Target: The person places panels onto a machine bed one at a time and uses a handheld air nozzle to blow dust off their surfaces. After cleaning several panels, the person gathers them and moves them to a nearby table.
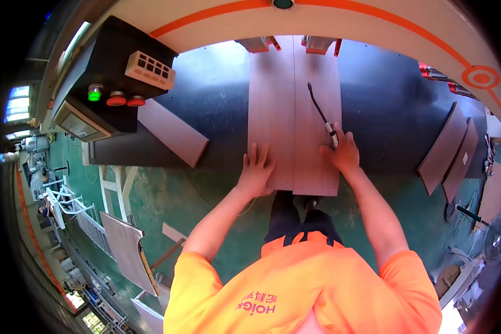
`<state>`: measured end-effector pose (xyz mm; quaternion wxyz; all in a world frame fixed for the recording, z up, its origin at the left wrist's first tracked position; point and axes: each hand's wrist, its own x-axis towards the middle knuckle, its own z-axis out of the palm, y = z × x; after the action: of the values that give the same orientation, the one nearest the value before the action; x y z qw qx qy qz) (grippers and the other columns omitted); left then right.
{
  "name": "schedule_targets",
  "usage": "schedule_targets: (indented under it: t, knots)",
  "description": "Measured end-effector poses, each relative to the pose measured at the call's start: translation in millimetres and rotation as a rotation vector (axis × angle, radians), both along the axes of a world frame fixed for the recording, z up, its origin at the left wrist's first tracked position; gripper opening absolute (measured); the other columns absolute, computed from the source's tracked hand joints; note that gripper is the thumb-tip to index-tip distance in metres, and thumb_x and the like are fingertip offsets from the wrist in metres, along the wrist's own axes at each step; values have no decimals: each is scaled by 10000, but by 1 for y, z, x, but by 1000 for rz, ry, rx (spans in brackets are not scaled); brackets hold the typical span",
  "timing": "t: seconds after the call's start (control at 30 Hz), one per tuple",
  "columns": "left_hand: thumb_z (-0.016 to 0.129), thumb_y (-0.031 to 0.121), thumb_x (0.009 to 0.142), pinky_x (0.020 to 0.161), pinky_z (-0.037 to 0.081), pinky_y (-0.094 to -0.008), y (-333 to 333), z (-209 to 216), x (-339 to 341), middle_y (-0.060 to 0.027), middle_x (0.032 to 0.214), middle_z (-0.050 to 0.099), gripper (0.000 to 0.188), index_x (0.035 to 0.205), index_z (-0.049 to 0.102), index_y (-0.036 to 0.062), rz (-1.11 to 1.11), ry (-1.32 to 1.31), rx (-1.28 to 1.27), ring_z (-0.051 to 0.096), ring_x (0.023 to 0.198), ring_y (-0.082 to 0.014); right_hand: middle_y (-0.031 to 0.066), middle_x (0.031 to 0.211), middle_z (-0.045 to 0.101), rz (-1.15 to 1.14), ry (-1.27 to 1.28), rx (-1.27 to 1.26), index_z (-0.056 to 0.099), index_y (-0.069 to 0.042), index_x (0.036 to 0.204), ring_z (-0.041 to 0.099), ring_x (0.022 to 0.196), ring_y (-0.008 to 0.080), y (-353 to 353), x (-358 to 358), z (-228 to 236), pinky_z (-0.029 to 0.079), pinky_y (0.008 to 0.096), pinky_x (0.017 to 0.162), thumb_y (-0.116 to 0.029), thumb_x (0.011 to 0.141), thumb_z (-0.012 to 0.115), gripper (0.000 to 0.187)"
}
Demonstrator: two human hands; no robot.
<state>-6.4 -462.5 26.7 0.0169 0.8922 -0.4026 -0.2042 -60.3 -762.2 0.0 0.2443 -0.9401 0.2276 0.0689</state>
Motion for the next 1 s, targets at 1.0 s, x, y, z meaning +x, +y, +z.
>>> schedule_targets:
  t: [1.0]
  knots:
    - [881,405,539,1057,272,-701,-7,1,7,-216,1601,50,959,1374,492,138,22,49,9,65,1453,-507,157,1039,542,87,-10,8,444,-99,1423,589,975,358,-14,30,6,495,444,806,-384,735,805,828]
